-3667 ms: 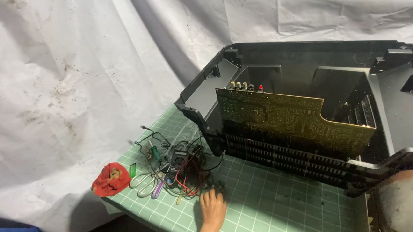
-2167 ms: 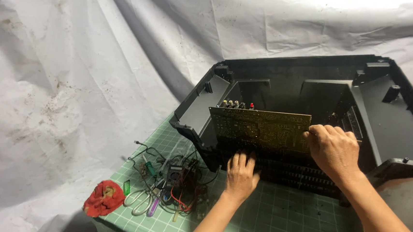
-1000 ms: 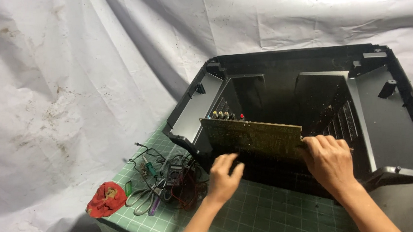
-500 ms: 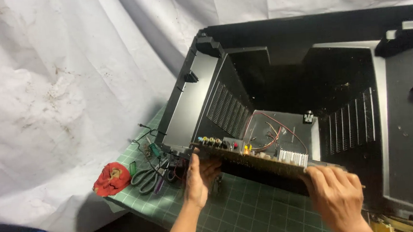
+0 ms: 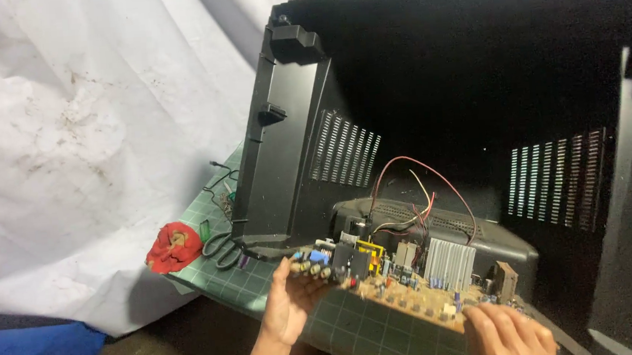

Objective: Inspecting and repositioning the main circuit board inside a disassembled CRT television.

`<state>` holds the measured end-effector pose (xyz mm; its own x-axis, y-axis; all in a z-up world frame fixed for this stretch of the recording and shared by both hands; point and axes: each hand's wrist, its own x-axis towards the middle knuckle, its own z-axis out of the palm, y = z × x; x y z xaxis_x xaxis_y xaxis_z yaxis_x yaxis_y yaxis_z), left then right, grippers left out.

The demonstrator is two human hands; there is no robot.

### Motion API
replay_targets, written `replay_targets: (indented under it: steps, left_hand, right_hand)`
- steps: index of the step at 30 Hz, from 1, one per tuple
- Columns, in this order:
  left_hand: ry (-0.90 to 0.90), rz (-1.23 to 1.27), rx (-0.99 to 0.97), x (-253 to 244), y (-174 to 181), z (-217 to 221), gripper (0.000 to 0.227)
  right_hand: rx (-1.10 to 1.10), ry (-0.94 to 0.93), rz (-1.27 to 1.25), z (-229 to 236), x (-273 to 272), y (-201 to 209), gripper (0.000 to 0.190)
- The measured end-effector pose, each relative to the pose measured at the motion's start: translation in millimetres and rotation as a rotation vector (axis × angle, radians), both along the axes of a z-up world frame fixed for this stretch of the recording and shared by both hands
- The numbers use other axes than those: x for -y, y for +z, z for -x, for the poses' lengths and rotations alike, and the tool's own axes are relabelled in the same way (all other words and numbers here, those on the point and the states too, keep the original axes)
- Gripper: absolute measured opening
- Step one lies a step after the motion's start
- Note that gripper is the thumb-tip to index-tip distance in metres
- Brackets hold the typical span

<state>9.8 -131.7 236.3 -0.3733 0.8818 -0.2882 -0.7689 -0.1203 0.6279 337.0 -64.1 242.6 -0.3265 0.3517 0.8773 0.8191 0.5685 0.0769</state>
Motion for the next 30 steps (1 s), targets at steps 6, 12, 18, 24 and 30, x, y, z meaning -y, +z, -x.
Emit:
replay_targets:
  steps: [6, 12, 18, 24, 30]
  left_hand:
    - [0.029, 0.057, 0.003, 22.8, -17.0, -6.5, 0.061]
    - [0.026, 0.122, -0.016, 39.2, -20.5, -24.2, 0.075]
    - [0.043, 0.108, -0.054, 46.6, -36.7, -29.3, 0.082]
    - [0.072, 0.084, -0.022, 48.4, -41.7, -34.5, 0.087]
    - [0.101, 0.122, -0.027, 47.8, -30.3, -41.7, 0.087]
  right_hand:
    - [-0.035, -0.064, 0.374, -13.4, 28.3, -44.4, 0.017]
    - [0.003, -0.025, 0.492, -38.9, 35.3, -98.3, 0.019]
    - [-0.022, -0.060, 0.595, -32.8, 56.2, -73.5, 0.021]
    - [-0.022, -0.062, 0.681, -31.0, 65.0, -66.5, 0.026]
    - [-0.035, -0.030, 0.594, -37.4, 56.1, -95.3, 0.023]
